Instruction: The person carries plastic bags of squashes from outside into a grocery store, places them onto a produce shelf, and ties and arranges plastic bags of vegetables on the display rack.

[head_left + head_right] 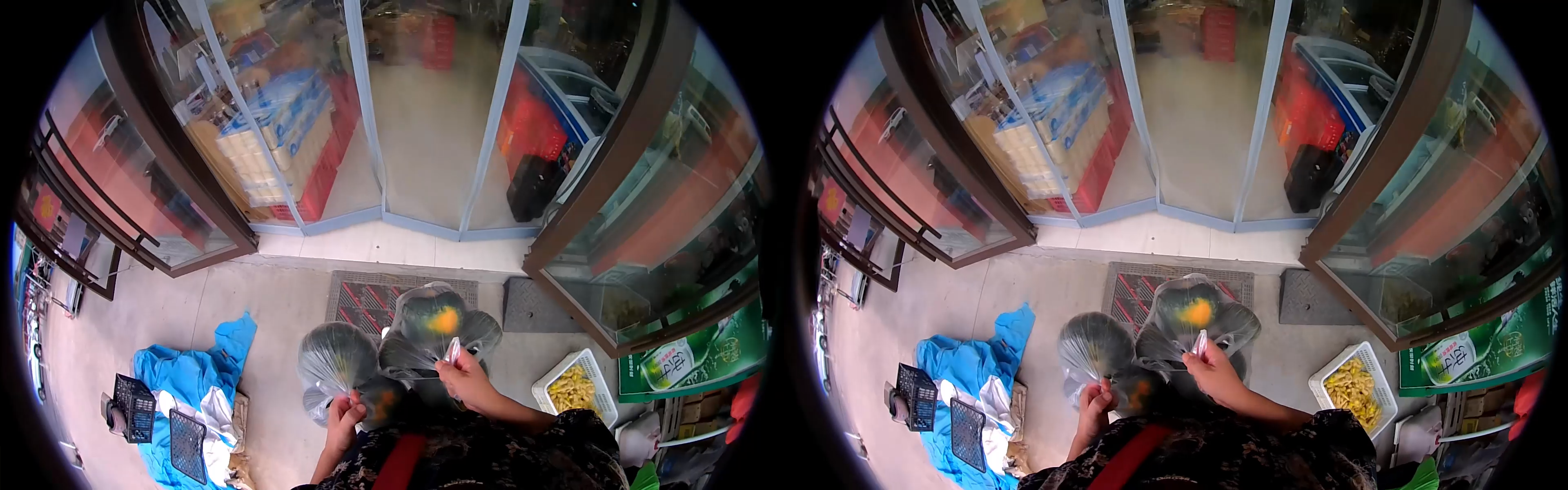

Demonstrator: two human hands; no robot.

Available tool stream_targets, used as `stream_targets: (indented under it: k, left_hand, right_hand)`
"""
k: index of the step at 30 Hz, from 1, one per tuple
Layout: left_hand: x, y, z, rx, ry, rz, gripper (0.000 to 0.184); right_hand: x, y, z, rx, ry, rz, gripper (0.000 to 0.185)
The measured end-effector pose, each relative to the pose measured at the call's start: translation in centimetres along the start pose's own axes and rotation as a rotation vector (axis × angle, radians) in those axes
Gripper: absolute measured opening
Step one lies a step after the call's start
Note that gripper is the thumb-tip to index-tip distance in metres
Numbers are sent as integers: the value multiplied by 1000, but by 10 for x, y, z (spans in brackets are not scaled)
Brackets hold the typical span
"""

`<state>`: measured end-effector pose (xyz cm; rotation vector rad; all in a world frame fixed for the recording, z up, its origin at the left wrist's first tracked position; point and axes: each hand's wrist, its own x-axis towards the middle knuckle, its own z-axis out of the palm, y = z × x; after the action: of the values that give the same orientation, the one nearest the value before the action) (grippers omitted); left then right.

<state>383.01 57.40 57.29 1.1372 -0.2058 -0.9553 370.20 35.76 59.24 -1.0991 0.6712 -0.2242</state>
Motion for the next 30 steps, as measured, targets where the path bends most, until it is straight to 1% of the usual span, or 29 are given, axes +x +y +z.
stream_targets:
  k: [1, 4, 7, 10, 12, 14, 16, 17, 20, 21, 22, 24, 26, 28, 29, 30]
  left_hand:
    - [34, 4, -5, 14, -9, 22, 20]
    - [144, 61, 0, 85, 32, 65, 20]
    - [221, 126, 9, 256, -92, 49, 20]
    - [289, 175, 25, 400, -147, 51, 20]
    - [350, 206, 34, 375, -181, 49, 20]
    - [398, 219, 39, 373, -194, 41, 19]
    - [448, 228, 49, 362, -161, 21, 19]
    - [476, 233, 54, 346, -144, 28, 19]
    - [560, 281, 88, 306, -31, 38, 18]
    - [587, 303, 102, 300, 2, 46, 18]
    - [611, 325, 109, 288, 38, 41, 18]
    - [657, 366, 130, 376, 74, 58, 18]
    - [687, 392, 158, 403, 78, 60, 19]
    - [722, 396, 177, 443, 20, 41, 21]
    - [718, 391, 179, 447, -4, 61, 21]
    - [737, 396, 187, 454, -24, 69, 21]
  right_hand:
    - [27, -15, 1, -9, 16, 3, 9]
    - [123, -89, 6, -19, 52, -17, 9]
    - [183, -140, 9, 9, 91, -22, 10]
    - [245, -182, 1, 2, 94, -77, 8]
    - [299, -220, 1, -38, 98, -88, 8]
    - [347, -248, -1, -73, 87, -117, 8]
    - [397, -273, -11, -99, 58, -159, 8]
    - [424, -289, -20, -86, 49, -140, 8]
    - [523, -342, -45, -81, -18, -207, 10]
    - [550, -374, -51, -78, -19, -111, 10]
    - [575, -406, -51, -61, -17, -67, 10]
    - [618, -466, -53, -21, -12, 29, 10]
    - [652, -498, -62, -30, -29, 6, 10]
    - [681, -513, -85, -34, -46, -9, 10]
    - [676, -504, -94, -57, -12, -35, 9]
    - [688, -518, -105, -34, 1, -28, 9]
